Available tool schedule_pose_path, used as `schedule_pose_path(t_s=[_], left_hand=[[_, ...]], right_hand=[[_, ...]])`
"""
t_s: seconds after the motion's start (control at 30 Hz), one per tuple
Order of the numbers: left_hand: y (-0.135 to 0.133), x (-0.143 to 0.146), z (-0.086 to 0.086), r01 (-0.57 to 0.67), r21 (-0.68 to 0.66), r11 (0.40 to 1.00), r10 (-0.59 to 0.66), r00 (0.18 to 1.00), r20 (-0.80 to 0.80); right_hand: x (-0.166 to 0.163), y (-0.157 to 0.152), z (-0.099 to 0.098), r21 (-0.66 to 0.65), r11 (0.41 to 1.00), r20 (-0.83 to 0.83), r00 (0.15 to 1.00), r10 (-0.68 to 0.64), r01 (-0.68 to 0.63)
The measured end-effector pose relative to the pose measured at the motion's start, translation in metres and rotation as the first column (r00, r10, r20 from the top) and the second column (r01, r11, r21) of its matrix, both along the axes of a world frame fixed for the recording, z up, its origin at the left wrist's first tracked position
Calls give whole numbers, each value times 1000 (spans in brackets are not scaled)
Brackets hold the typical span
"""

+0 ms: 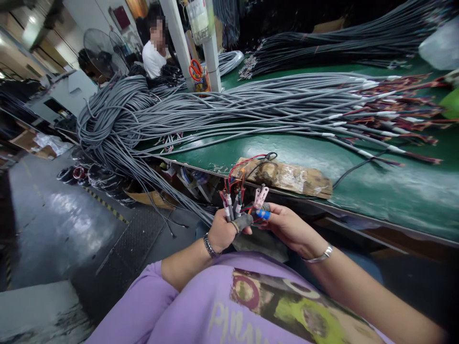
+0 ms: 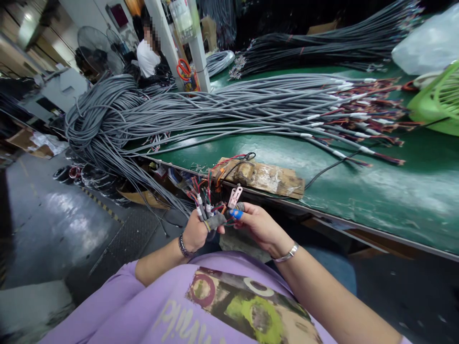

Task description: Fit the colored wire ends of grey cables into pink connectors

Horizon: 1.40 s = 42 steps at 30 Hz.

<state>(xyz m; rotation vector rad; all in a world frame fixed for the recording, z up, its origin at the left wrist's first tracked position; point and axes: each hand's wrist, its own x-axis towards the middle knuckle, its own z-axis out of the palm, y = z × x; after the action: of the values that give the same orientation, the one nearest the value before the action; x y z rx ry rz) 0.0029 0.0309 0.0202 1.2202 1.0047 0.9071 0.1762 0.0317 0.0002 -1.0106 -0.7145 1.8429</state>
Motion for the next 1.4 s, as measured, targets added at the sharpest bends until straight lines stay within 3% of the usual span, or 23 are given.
schedule_pose_path(t_s=[0.2, 0.4, 0.53, 0.8, 1.1, 1.3, 1.4], left_hand=[[0, 2, -5, -123, -14, 992, 124, 991, 57], [3, 9, -6, -136, 8, 991, 136, 990, 45], [3, 10, -7, -66, -21, 998, 68, 995, 69], [-2, 8, -1, 10, 7, 1000, -9, 997, -71], [-4, 6, 1, -48, -12, 999, 47, 996, -71], [-4, 7, 6, 121, -46, 992, -125, 987, -102], [-4, 6, 7, 112, -29, 993, -115, 989, -97]], right_hand=[[2, 11, 2, -121, 990, -162, 983, -86, 67], [-6, 15, 15, 40, 999, -42, 999, -29, 31], [-6, 8, 16, 14, 992, -65, 990, 127, -126], [-4, 5, 20, 64, 981, -24, 983, 183, -181], [-3, 0, 14, 81, 982, -19, 985, 172, -170], [-13, -3, 20, 60, 991, -2, 993, 118, -118], [-16, -4, 20, 69, 993, 42, 995, 91, -94]])
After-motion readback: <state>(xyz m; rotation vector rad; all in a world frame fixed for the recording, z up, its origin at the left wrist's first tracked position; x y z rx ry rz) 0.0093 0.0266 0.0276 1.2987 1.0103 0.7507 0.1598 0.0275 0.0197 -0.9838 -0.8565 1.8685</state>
